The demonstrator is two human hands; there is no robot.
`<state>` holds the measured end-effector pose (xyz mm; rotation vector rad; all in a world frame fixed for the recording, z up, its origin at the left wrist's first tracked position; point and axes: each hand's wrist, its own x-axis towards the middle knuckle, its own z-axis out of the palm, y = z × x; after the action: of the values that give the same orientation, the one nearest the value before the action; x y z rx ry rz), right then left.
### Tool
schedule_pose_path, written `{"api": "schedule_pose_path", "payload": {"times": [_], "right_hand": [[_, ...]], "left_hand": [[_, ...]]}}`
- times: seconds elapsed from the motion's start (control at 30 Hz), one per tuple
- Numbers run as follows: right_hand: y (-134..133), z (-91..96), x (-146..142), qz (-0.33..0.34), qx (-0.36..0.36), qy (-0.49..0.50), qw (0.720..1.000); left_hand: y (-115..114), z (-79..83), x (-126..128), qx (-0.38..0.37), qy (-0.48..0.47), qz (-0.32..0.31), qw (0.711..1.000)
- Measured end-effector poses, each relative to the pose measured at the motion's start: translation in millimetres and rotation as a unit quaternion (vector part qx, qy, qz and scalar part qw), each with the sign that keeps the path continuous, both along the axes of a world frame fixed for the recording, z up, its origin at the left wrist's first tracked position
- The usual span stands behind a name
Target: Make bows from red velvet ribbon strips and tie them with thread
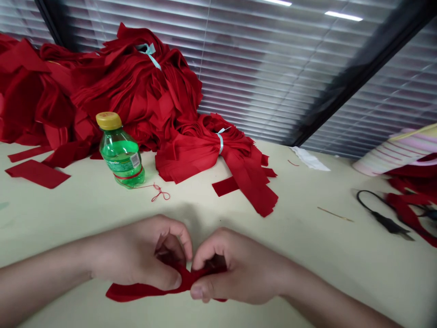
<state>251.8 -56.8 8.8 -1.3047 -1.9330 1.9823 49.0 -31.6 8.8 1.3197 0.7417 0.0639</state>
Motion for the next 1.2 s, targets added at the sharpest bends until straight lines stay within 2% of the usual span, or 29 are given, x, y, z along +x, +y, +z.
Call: {"api": "schedule_pose_path", "payload": {"times": [0.17,0.33,0.5,0.6,0.73,0.83,0.93,1.0,1.1,1.2], "right_hand": [[-1,-0.5,2,-0.007,-0.008,-0.015,1.000],[5,4.1,3,-0.036,0.021,0.036,0.998],[2,0.2,-1,-0.066,0.044,0.015,0.997],[-5,1.2,-4,-0.053,0.091,-0.038,0.994],[-11,9.1,-8,-0.008,0.201,-0.101,0.974],[-15,12.6,-10,0.019,0.236,-0.109,0.966],[-16,12.3,-10,0.017,0.257,-0.101,0.961],[-14,11.4,-9,0.005,0.240,-0.089,0.967],[-5,10.5,-4,0.016,0.162,-0.065,0.985],[3,9.5,2,0.034,0.106,-0.043,0.993]], "left_hand": [[-1,-4.3,1,-0.003,-0.028,0.025,0.999],[0,-2.9,5,0.014,0.010,0.057,0.998],[0,-1.9,6,0.032,0.020,0.072,0.997],[-2,-2.5,5,0.033,0.032,0.063,0.997],[-6,-3.8,5,0.040,0.048,0.062,0.996],[-9,-5.6,6,0.042,0.059,0.055,0.996],[-10,-6.5,6,0.027,0.063,0.041,0.997],[-8,-5.8,5,0.040,0.049,0.036,0.997],[-3,-4.2,3,0.064,0.025,0.011,0.998],[2,-4.7,2,0.052,0.006,0.005,0.999]]}}
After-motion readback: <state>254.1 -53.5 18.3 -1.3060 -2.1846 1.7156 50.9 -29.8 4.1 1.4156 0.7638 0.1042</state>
